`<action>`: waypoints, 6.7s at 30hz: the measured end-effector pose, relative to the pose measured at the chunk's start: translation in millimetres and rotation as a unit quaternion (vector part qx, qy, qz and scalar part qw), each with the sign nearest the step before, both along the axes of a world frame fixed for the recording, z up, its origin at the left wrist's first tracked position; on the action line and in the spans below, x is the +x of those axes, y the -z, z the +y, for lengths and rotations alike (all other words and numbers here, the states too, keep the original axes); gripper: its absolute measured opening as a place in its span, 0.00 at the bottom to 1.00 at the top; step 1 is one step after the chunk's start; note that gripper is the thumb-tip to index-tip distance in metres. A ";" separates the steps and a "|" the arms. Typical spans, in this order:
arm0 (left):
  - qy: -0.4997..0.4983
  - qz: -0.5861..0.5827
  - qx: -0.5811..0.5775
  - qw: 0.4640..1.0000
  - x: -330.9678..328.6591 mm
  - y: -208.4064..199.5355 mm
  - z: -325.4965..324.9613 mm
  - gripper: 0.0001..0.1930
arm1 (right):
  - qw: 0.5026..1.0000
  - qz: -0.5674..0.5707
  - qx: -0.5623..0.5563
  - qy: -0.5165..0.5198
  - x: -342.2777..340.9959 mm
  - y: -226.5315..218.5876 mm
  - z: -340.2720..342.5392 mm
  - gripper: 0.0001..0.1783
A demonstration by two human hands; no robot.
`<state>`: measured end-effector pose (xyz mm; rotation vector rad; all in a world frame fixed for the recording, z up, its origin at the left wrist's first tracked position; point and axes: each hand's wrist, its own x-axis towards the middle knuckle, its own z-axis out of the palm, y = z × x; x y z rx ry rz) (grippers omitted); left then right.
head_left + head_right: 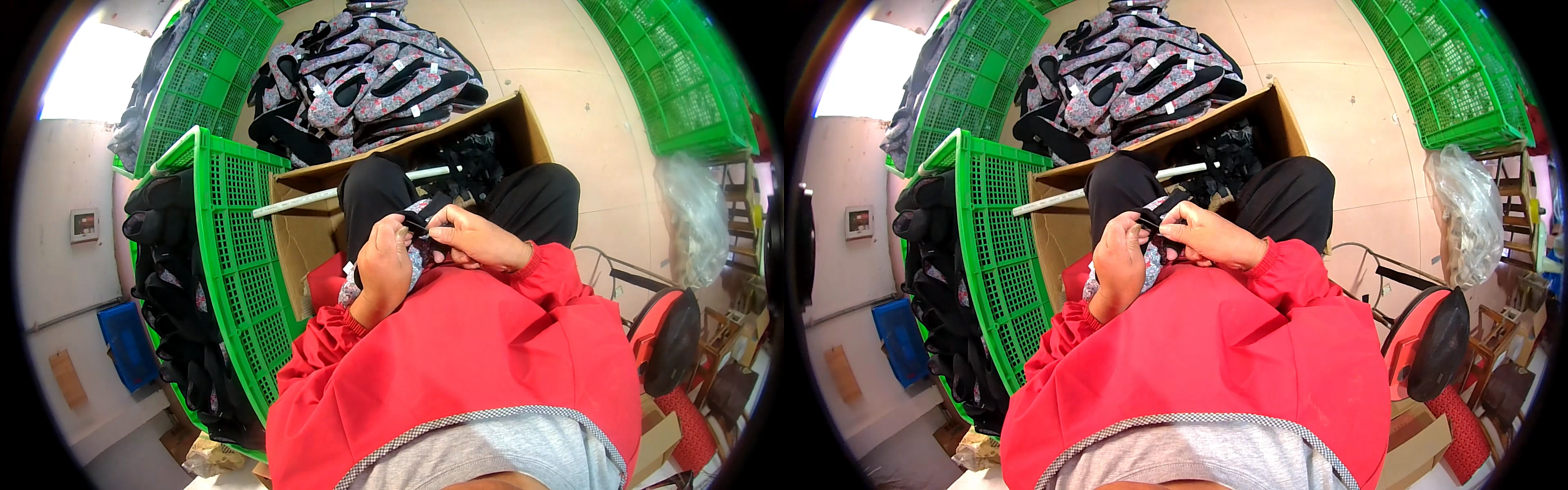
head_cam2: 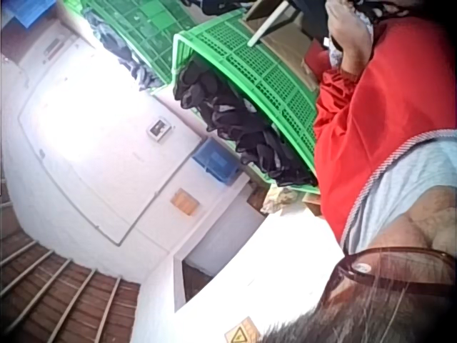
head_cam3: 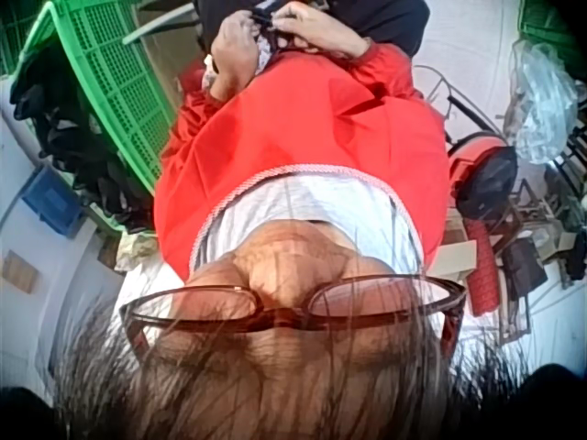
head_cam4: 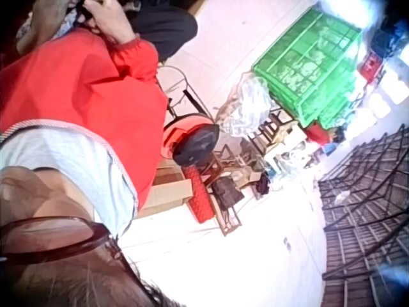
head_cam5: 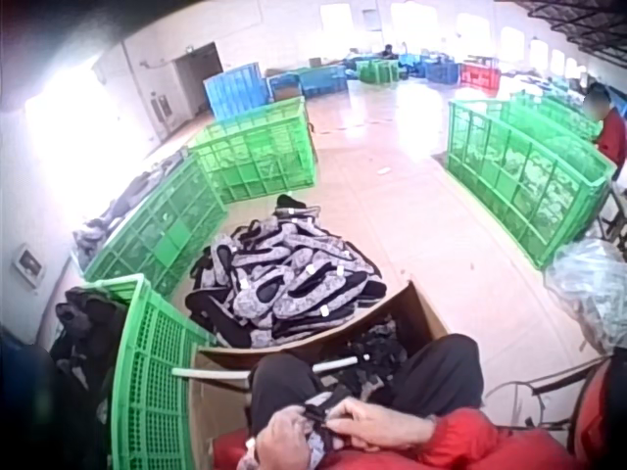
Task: The person sits on the floor and assembles slippers by hand. They pick up a slipper from a green crate, use pliers to attach a small metal piece to the sole, and then place the finished slipper into a cardboard box.
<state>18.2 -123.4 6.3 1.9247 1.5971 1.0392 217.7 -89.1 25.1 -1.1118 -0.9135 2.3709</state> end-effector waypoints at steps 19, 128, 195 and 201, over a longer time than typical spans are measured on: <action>0.012 0.029 0.028 0.999 -1.6 6.8 0.7 0.10 | 0.996 -0.046 0.007 0.071 -15.7 -0.6 -4.4 0.09; 0.138 -0.205 -0.508 0.825 20.7 13.0 111.1 0.07 | 0.979 -0.019 0.159 0.128 11.0 58.1 -0.1 0.12; 0.068 -0.107 0.015 0.992 10.9 17.9 44.6 0.09 | 0.879 -0.172 0.363 0.258 -35.4 67.4 -46.2 0.14; 0.070 -0.089 0.024 0.993 11.0 19.6 44.7 0.09 | 0.891 -0.150 0.337 0.264 -36.9 72.5 -47.0 0.14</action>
